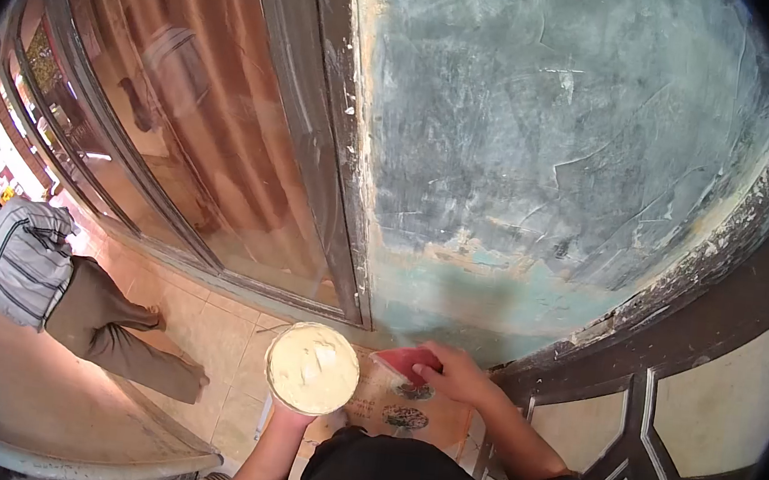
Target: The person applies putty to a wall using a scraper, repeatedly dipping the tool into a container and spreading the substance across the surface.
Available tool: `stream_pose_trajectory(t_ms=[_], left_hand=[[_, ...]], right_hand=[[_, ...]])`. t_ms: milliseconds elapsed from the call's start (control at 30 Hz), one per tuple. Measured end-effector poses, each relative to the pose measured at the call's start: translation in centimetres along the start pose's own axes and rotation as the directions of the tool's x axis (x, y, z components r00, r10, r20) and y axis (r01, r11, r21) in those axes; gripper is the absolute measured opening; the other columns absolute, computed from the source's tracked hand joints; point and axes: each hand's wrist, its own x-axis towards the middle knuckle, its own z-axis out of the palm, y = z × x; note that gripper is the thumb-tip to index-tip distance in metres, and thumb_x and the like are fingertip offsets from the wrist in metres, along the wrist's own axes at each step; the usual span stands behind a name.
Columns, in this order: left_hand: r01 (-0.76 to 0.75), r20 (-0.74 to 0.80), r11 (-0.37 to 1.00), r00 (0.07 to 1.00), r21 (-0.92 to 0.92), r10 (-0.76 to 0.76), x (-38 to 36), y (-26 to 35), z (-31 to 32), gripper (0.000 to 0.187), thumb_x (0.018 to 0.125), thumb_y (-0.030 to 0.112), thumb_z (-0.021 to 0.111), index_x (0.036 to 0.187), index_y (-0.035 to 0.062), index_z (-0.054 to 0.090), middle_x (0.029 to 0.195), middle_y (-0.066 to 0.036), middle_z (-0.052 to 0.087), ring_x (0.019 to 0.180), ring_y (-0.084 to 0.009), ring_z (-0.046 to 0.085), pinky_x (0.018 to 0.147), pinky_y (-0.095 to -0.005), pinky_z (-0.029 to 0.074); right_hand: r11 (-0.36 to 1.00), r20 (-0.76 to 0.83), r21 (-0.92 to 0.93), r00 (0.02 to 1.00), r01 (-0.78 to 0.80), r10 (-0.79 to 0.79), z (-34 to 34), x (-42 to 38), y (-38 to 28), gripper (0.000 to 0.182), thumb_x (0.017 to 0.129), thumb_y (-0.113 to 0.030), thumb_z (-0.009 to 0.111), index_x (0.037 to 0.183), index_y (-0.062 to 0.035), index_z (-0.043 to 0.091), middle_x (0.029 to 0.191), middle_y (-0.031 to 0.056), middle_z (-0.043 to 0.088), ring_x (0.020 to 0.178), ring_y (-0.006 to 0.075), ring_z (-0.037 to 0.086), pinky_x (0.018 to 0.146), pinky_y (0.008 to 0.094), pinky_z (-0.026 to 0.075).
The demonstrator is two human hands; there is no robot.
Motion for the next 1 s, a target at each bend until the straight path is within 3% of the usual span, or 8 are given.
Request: stream_pose_trajectory(t_ms=[167, 300, 500, 567, 633, 767, 900, 1000], left_hand=[[0.052, 0.01, 0.964, 0.999, -0.261, -0.051, -0.7, 1.6, -1.1, 0.06, 0.096, 0.052, 0.039, 0.143, 0.0136, 0.043, 0.144, -0.011, 0.047, 0.131, -0.0342, 0.045, 0.11, -0.0546, 0.035], [0.115, 0.009, 0.95, 0.993, -0.29, -0.118, -0.3, 2.8, -2.7, 0.06, 0.097, 0.052, 0.039, 0.142, 0.0137, 0.043, 0.144, -0.012, 0.047, 0.131, -0.0345, 0.045, 0.11, -0.0548, 0.035], [0.09, 0.111, 0.994, 0.99, -0.063, -0.082, 0.4, 4.7, -5.8, 0.057, 0.1, 0.048, 0.032, 0.146, 0.0151, 0.035, 0.148, -0.008, 0.042, 0.134, -0.0294, 0.043, 0.11, -0.0522, 0.036], [0.013, 0.111, 0.996, 0.994, 0.093, -0.023, 0.6, 5.1, -6.8, 0.056, 0.101, 0.048, 0.031, 0.146, 0.0154, 0.035, 0.148, -0.008, 0.042, 0.133, -0.0288, 0.043, 0.109, -0.052, 0.036], [-0.067, 0.121, 0.967, 0.992, 0.244, 0.038, 0.8, 5.6, -7.8, 0.055, 0.101, 0.047, 0.031, 0.147, 0.0158, 0.034, 0.148, -0.007, 0.042, 0.133, -0.0282, 0.044, 0.109, -0.0518, 0.037], [0.085, -0.002, 0.996, 0.996, -0.004, -0.085, 1.2, 6.9, -8.4, 0.055, 0.1, 0.049, 0.029, 0.146, 0.0187, 0.035, 0.147, -0.005, 0.043, 0.133, -0.0277, 0.044, 0.108, -0.0523, 0.037], [0.114, -0.058, 0.992, 0.992, 0.054, -0.111, 1.6, 7.8, -8.9, 0.059, 0.099, 0.054, 0.025, 0.147, 0.0203, 0.034, 0.146, -0.005, 0.043, 0.133, -0.0274, 0.044, 0.107, -0.0533, 0.038], [0.134, 0.054, 0.991, 0.99, 0.0, -0.134, 1.4, 8.5, -7.9, 0.056, 0.098, 0.043, 0.044, 0.147, 0.0166, 0.033, 0.144, -0.008, 0.044, 0.132, -0.0266, 0.044, 0.106, -0.0507, 0.04]], right_hand=[[0.992, -0.413, 0.01, 0.903, -0.123, 0.116, 4.4, 2.6, 5.4, 0.029, 0.092, -0.021, 0.06, 0.114, -0.0041, 0.061, 0.099, 0.0195, 0.064, 0.093, 0.0395, 0.062, 0.078, 0.0446, 0.051], [0.985, -0.486, -0.13, 0.873, -0.11, 0.033, 4.0, 7.9, 4.3, 0.022, 0.092, -0.018, 0.058, 0.11, -0.006, 0.062, 0.097, 0.0161, 0.064, 0.093, 0.0374, 0.061, 0.077, 0.0459, 0.05], [0.895, -0.601, -0.422, 0.785, -0.147, -0.154, 1.1, 13.6, 0.8, 0.008, 0.091, -0.013, 0.057, 0.096, -0.0083, 0.06, 0.086, 0.0137, 0.06, 0.085, 0.0358, 0.059, 0.072, 0.0476, 0.047], [0.916, -0.8, -0.373, 0.552, -0.15, -0.236, 1.7, 12.6, -0.4, 0.011, 0.088, -0.012, 0.058, 0.098, -0.0114, 0.063, 0.085, 0.0107, 0.06, 0.082, 0.0348, 0.059, 0.07, 0.0481, 0.048], [0.904, -0.722, -0.404, 0.656, -0.138, -0.222, 3.3, 11.7, -0.1, 0.012, 0.086, -0.01, 0.059, 0.097, -0.011, 0.063, 0.085, 0.0103, 0.061, 0.082, 0.0347, 0.059, 0.071, 0.0473, 0.048], [0.852, -0.513, -0.518, 0.823, -0.072, -0.243, 4.2, 12.6, 2.9, 0.016, 0.081, -0.004, 0.062, 0.096, -0.0094, 0.066, 0.087, 0.0104, 0.063, 0.085, 0.0336, 0.06, 0.073, 0.0443, 0.048], [0.893, -0.678, -0.443, 0.679, -0.073, -0.281, 0.2, 13.9, -2.9, 0.019, 0.08, -0.003, 0.062, 0.097, -0.0097, 0.067, 0.089, 0.0094, 0.067, 0.086, 0.0316, 0.062, 0.076, 0.0429, 0.049], [0.9, -0.785, -0.429, 0.525, -0.077, -0.329, 0.2, 13.3, -5.2, 0.025, 0.081, -0.006, 0.061, 0.103, -0.0142, 0.07, 0.091, 0.008, 0.069, 0.086, 0.0312, 0.062, 0.08, 0.0427, 0.048]])
